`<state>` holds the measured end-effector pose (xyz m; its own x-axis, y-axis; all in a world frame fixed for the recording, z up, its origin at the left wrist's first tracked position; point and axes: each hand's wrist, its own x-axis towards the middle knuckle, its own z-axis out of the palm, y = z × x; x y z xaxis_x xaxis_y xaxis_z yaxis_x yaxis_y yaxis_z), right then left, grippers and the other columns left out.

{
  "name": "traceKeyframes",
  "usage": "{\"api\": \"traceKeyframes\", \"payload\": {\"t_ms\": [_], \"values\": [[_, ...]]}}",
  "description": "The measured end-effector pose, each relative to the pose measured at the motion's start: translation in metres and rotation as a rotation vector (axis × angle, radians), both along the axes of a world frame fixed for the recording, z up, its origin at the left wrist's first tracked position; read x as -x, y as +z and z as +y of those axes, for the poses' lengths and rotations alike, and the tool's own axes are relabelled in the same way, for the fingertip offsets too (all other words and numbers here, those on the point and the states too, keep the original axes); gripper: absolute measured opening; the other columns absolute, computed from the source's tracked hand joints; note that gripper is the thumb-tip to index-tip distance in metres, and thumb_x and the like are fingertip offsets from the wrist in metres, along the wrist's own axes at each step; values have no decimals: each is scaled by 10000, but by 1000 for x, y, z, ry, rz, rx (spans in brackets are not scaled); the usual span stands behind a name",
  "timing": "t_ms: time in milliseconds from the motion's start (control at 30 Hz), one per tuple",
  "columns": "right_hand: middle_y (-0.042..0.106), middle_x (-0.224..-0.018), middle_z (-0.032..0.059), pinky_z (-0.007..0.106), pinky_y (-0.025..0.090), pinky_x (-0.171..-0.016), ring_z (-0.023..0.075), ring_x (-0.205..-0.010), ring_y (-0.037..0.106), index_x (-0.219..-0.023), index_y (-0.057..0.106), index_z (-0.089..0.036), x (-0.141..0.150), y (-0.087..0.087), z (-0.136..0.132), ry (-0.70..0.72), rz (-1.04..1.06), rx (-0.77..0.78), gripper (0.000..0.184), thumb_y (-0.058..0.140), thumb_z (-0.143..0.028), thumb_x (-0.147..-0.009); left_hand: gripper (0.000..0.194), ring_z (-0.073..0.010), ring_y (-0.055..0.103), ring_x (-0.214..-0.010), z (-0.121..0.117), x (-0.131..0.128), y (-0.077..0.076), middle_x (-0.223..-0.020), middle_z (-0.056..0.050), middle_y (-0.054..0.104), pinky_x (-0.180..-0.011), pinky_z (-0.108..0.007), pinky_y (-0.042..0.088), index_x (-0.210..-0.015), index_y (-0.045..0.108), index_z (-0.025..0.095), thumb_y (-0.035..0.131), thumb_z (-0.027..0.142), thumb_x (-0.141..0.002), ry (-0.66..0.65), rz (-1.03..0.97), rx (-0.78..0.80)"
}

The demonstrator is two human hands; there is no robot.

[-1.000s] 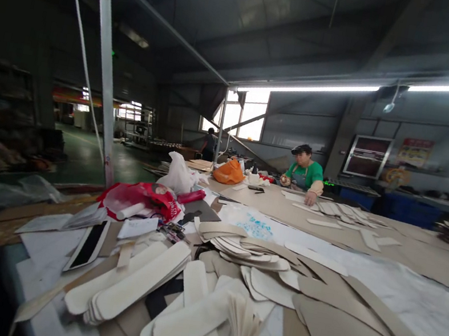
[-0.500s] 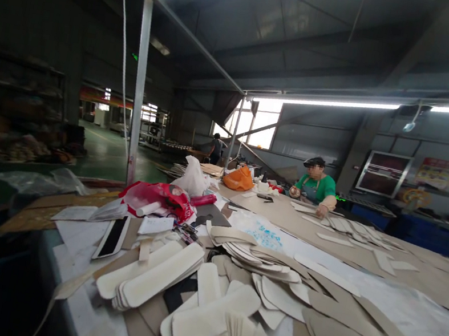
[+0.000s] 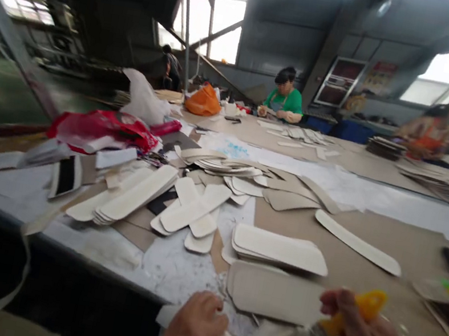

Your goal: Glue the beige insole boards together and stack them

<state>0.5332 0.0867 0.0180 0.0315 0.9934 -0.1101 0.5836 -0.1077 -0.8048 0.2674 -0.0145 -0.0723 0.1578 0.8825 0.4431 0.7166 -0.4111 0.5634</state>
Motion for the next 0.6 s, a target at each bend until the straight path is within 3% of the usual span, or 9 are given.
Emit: {"api": "traceKeyframes", "payload": {"t_ms": [133, 233, 467, 600], "values": [[640, -682, 52, 311, 516, -530, 182, -524, 587, -714, 641, -179, 30, 3, -17, -19, 297, -3, 532, 537, -698, -658, 180, -249, 474, -1087, 7, -6, -7, -1086, -109, 593, -910, -435, 423, -809, 587, 161, 420, 95, -812, -49, 128, -199], [640, -675, 42, 305, 523, -577, 195, -575, 627, -727, 614, -161, 54, -3, -20, -54, 437, 17, 487, 591, -643, -662, 207, -244, 460, -1142, 14, -5, -10, -1151, -111, 586, -933, -437, 429, -806, 588, 156, 396, 77, -801, -66, 198, -213], [642, -623, 2, 260, 495, -586, 180, -598, 634, -741, 597, -171, 83, -19, -16, -25, 460, 65, 365, 681, -515, -651, 263, -229, 462, -1175, 27, -8, -11, -1165, -147, 592, -955, -420, 440, -886, 592, 114, 382, 15, -763, -148, 242, -163], [642, -698, 28, 277, 506, -630, 191, -669, 635, -765, 598, -167, 72, -12, -16, -57, 427, 2, 360, 608, -525, -728, 264, -232, 506, -1101, 28, -6, -8, -1123, -138, 601, -926, -417, 456, -891, 581, 119, 361, 17, -787, -127, 176, -199]]}}
